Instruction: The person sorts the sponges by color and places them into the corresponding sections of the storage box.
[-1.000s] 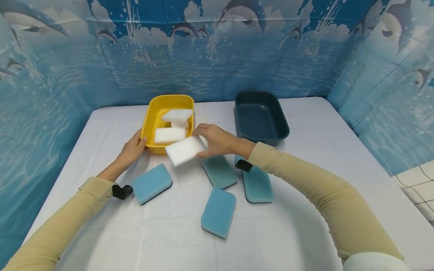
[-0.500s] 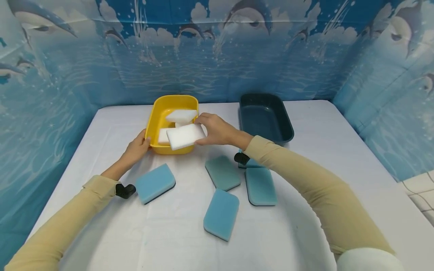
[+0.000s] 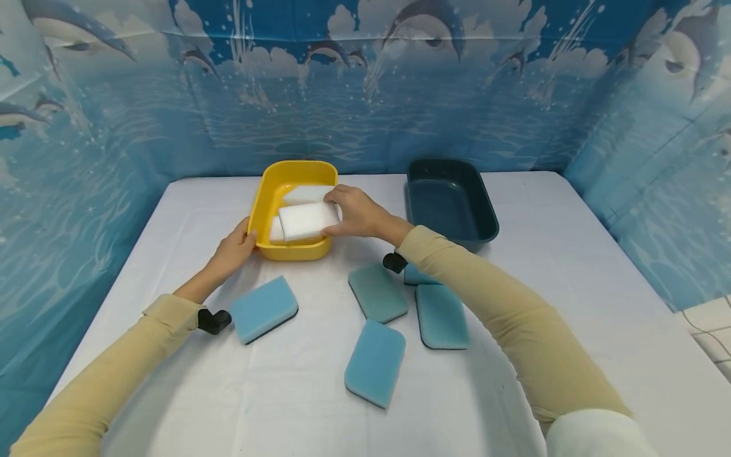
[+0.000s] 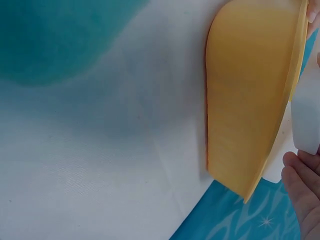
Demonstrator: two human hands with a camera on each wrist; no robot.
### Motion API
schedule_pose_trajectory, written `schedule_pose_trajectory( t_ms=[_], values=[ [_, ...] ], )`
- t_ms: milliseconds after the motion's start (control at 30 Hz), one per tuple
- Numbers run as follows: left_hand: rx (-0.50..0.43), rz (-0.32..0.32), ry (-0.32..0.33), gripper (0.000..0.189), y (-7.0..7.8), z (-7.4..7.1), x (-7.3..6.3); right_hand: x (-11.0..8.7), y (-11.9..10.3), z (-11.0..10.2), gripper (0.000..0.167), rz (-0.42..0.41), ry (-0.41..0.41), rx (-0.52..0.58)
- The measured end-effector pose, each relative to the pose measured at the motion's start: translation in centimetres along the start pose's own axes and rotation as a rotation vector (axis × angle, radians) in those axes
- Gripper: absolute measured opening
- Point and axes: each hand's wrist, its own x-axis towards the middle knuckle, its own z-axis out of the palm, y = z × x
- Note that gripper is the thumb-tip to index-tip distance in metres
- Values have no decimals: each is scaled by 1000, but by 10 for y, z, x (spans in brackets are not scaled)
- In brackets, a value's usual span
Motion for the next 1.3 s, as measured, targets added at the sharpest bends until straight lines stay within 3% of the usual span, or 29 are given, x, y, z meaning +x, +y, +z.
schedule_pose_trajectory(
  t_ms=[500,800,1300],
  values=[
    [4,-19,7,50,-1,2,2,33,6,4,64,58,-17,-22],
    [-3,-9,0,50,-1,-1,1,45,1,5,76,114,-108,-56],
    [11,-13,4,51,-1,1,1,39,2,-1,83,109,-158,-66]
  ],
)
